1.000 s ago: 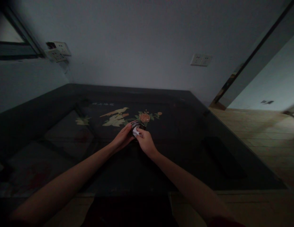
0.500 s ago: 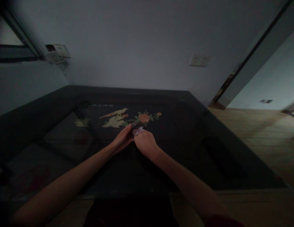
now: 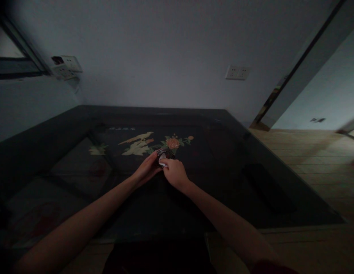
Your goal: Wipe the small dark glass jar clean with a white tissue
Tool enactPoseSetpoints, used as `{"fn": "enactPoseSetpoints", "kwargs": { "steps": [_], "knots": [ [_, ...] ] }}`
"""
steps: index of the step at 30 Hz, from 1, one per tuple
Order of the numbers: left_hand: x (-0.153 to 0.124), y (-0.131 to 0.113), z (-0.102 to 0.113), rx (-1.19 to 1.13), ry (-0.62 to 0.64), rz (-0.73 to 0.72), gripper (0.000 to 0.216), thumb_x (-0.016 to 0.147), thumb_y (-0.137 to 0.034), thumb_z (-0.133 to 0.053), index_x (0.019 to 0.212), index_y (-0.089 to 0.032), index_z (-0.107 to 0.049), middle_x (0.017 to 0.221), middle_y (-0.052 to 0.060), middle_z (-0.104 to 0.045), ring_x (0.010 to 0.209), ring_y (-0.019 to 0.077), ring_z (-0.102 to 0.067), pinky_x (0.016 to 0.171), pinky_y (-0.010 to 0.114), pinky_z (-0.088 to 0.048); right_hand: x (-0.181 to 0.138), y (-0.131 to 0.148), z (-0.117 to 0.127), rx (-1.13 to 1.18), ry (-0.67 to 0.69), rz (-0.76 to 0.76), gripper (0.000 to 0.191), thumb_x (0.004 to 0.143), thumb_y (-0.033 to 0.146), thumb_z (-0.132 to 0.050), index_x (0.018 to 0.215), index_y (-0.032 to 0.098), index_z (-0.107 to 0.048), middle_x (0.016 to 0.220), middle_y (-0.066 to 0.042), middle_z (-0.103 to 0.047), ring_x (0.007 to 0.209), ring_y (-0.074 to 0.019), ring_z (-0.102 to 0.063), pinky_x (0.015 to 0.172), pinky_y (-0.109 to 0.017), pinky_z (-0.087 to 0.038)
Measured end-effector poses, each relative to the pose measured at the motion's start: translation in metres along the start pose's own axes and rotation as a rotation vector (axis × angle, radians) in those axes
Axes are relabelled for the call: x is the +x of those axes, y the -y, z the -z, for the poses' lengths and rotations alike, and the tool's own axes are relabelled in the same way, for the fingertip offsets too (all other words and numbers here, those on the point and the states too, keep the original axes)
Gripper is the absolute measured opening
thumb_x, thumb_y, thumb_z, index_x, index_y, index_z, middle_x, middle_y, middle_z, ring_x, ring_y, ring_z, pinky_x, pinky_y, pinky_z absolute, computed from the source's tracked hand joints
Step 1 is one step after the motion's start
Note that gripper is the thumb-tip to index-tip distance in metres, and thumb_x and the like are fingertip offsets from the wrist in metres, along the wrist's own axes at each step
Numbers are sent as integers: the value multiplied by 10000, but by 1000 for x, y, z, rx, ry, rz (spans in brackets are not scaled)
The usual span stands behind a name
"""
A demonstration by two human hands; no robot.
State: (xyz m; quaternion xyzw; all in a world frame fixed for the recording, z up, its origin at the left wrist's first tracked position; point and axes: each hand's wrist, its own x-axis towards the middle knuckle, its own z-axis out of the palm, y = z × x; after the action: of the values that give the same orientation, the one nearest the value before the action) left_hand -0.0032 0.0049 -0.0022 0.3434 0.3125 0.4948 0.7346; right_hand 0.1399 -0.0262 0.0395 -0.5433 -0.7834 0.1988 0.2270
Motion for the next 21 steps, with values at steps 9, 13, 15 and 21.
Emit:
{"fn": "enactPoseSetpoints", "kwargs": {
  "steps": [9,13,15,21],
  "knots": [
    [2,2,-1,-40,-3,-5,307,880,-368,-594,1123,-183,-629,1094,92,-669,891,171,-637,758,281,-534,12,-10,-13,796,-19,-80,444,701,73,-434,1048,127,-706,855,-47,-732,747,-165,-638,766,-277,-474],
    [1,1,-1,-29,-2,2,294,879,-354,-597,1123,-194,-630,1089,89,-669,895,175,-638,728,264,-530,2,-1,-1,152,49,22,392,786,52,-423,1044,143,-703,984,-88,-737,881,-208,-661,830,-300,-459],
    [1,0,-1,-37,-2,4,283,878,-355,-597,1105,-192,-637,1081,89,-671,884,177,-639,724,269,-529,-2,4,5,-160,97,85,371,838,71,-417,1073,163,-689,1054,-103,-727,950,-226,-664,852,-309,-456],
    [5,1,1,-64,-45,44,255,917,-348,-535,1085,-180,-627,1031,86,-673,825,159,-641,700,271,-535,-1,13,9,-615,171,218,308,918,109,-399,1056,113,-675,1072,-149,-713,1016,-248,-649,869,-324,-471]
  ]
}}
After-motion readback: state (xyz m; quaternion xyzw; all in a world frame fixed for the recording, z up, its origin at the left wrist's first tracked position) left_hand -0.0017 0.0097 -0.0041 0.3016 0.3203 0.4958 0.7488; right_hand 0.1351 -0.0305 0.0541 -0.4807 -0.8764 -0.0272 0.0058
